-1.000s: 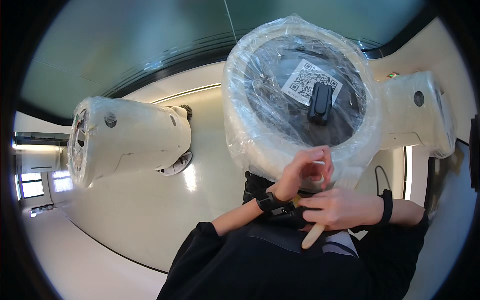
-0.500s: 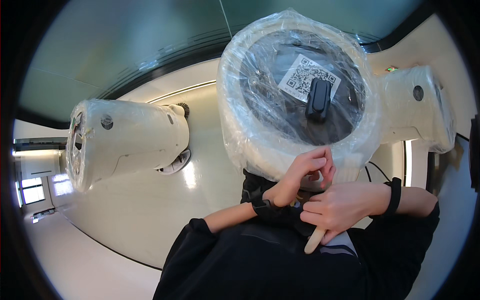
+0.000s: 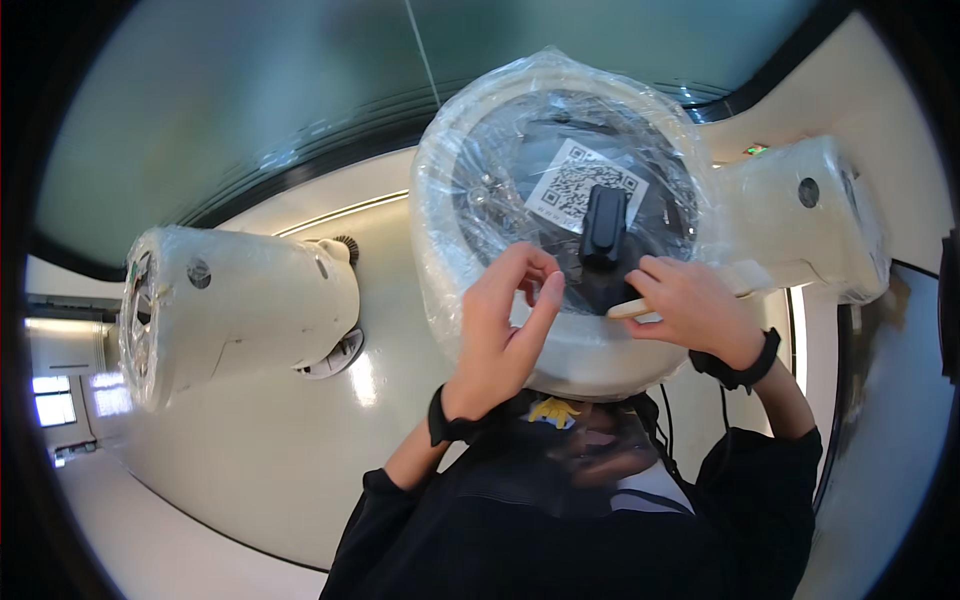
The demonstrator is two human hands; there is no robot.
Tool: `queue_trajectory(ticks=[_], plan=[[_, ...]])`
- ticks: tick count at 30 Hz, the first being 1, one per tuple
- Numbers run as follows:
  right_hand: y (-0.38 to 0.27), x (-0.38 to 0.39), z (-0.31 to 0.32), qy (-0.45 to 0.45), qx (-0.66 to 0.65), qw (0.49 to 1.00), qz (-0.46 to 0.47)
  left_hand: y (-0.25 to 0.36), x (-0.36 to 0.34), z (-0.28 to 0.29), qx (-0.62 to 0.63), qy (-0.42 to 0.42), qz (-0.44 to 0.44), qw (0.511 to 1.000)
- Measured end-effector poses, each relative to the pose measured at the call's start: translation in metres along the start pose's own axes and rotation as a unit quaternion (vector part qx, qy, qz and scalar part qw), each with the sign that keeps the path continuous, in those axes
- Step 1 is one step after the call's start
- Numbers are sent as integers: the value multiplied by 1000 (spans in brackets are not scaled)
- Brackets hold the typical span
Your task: The person uses a wooden-handled brush to sweep across a large white curved surface.
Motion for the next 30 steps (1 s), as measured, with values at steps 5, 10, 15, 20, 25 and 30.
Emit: queue_trajectory(ticks=[5,10,15,20,25,30], plan=[[10,-7,10,-16,-21,999,-27,65,3,-12,-227,-8,-254,940],[-7,-44,125,221,-199,954,-35,91,19,-54,-156,-126,-211,957],[-8,-49,169,405,-395,821,-76,115,33,-99,-129,-174,-349,912],[-13,-61,138,345,-443,827,-34,105,54,-113,-206,-253,-480,814],[-40,-54,102,228,-508,827,-74,99,93,-116,-313,-269,-639,650],[-81,-19,77,187,-455,870,-33,86,141,-109,-292,-244,-756,532]])
Point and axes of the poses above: each hand's wrist, its own x-axis away from the middle knuckle, its own z-axis out of the back of the hand, y = z × x, the point moved 9 cm from there along -x, towards the middle knuckle, and after that the axes turned 8 degrees about y, right-handed, at the moved point
